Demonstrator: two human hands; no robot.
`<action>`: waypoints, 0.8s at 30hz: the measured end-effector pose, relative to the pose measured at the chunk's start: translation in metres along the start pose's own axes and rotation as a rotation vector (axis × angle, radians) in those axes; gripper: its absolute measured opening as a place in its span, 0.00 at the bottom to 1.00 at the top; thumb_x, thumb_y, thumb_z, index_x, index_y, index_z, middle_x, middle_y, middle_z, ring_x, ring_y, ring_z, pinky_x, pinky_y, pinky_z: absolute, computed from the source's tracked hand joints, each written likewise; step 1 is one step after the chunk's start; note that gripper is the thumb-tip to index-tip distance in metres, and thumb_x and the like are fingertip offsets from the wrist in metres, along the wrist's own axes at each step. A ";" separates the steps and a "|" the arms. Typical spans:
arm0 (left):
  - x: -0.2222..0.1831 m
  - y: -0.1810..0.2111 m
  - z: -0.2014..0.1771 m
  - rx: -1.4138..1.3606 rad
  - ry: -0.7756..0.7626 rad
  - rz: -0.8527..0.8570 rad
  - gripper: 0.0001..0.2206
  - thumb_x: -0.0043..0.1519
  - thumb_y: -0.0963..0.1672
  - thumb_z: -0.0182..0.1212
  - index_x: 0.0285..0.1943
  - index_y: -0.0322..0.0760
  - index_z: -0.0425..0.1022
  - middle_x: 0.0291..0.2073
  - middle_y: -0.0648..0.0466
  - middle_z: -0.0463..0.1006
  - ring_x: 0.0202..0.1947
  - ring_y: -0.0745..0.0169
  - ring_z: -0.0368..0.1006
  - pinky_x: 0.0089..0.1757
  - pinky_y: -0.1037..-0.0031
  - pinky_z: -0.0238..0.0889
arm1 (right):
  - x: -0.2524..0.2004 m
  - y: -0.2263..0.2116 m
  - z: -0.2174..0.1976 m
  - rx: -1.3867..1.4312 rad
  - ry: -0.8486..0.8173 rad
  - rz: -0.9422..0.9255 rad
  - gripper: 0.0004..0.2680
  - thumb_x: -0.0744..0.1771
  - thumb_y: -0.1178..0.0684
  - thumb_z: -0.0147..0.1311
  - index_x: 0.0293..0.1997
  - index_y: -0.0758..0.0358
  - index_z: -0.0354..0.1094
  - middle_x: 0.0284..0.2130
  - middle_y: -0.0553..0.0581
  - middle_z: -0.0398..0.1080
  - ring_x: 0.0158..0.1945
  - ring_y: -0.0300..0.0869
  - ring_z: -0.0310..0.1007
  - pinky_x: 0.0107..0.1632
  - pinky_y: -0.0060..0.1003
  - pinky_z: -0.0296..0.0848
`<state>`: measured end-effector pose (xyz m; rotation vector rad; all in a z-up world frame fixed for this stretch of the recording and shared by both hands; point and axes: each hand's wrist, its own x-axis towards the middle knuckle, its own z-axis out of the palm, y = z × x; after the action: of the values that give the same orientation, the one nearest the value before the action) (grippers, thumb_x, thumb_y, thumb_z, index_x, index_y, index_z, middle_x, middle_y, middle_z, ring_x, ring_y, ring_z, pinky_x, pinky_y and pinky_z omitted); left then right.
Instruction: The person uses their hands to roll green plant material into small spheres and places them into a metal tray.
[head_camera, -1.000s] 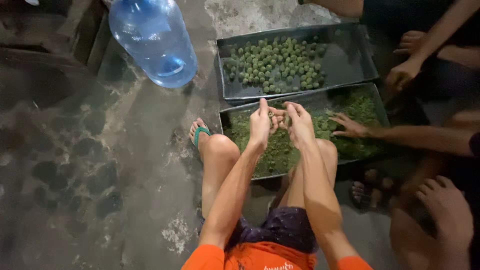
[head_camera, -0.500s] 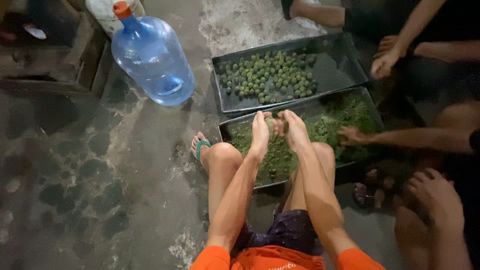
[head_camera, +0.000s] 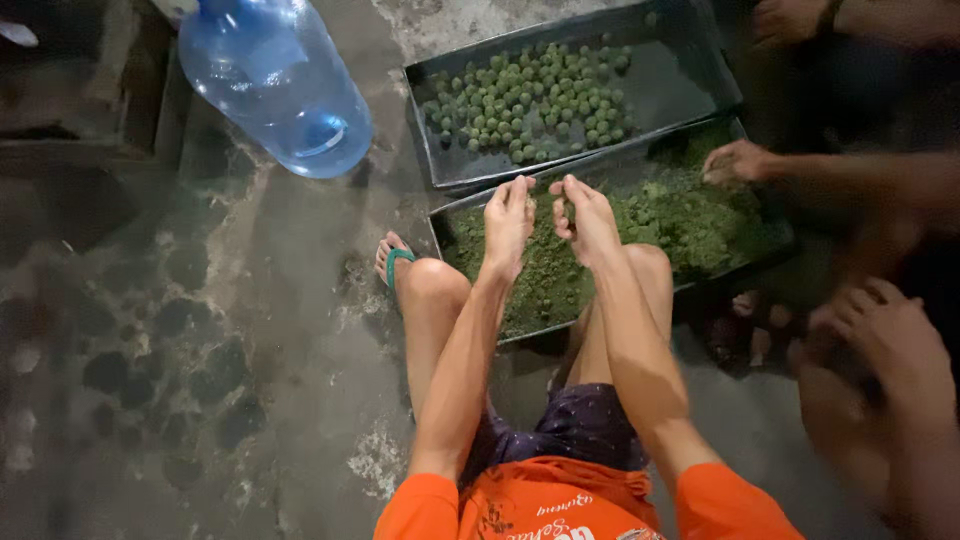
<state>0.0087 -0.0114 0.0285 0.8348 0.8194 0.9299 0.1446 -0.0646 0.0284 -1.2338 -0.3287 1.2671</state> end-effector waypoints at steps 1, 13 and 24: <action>0.002 0.000 -0.001 0.003 -0.004 -0.001 0.17 0.72 0.51 0.52 0.52 0.32 0.74 0.25 0.62 0.65 0.21 0.77 0.54 0.24 0.79 0.46 | 0.002 0.000 -0.001 0.004 0.003 -0.002 0.11 0.73 0.45 0.47 0.43 0.61 0.70 0.23 0.47 0.66 0.22 0.33 0.60 0.24 0.28 0.58; 0.007 -0.010 -0.014 0.014 -0.047 -0.059 0.18 0.72 0.47 0.44 0.64 0.31 0.67 0.31 0.56 0.75 0.29 0.69 0.67 0.31 0.74 0.63 | 0.005 0.002 0.001 -0.010 -0.005 -0.070 0.14 0.74 0.43 0.46 0.49 0.65 0.69 0.29 0.51 0.72 0.25 0.35 0.66 0.26 0.29 0.62; 0.004 -0.003 -0.014 -0.049 -0.063 -0.128 0.17 0.70 0.45 0.47 0.67 0.37 0.63 0.44 0.57 0.81 0.36 0.71 0.72 0.37 0.77 0.70 | 0.003 0.003 0.002 0.041 -0.065 -0.102 0.12 0.72 0.46 0.44 0.49 0.64 0.68 0.30 0.50 0.72 0.31 0.36 0.71 0.34 0.31 0.73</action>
<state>-0.0013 -0.0057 0.0184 0.7565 0.7835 0.8041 0.1426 -0.0618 0.0255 -1.1286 -0.4055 1.2218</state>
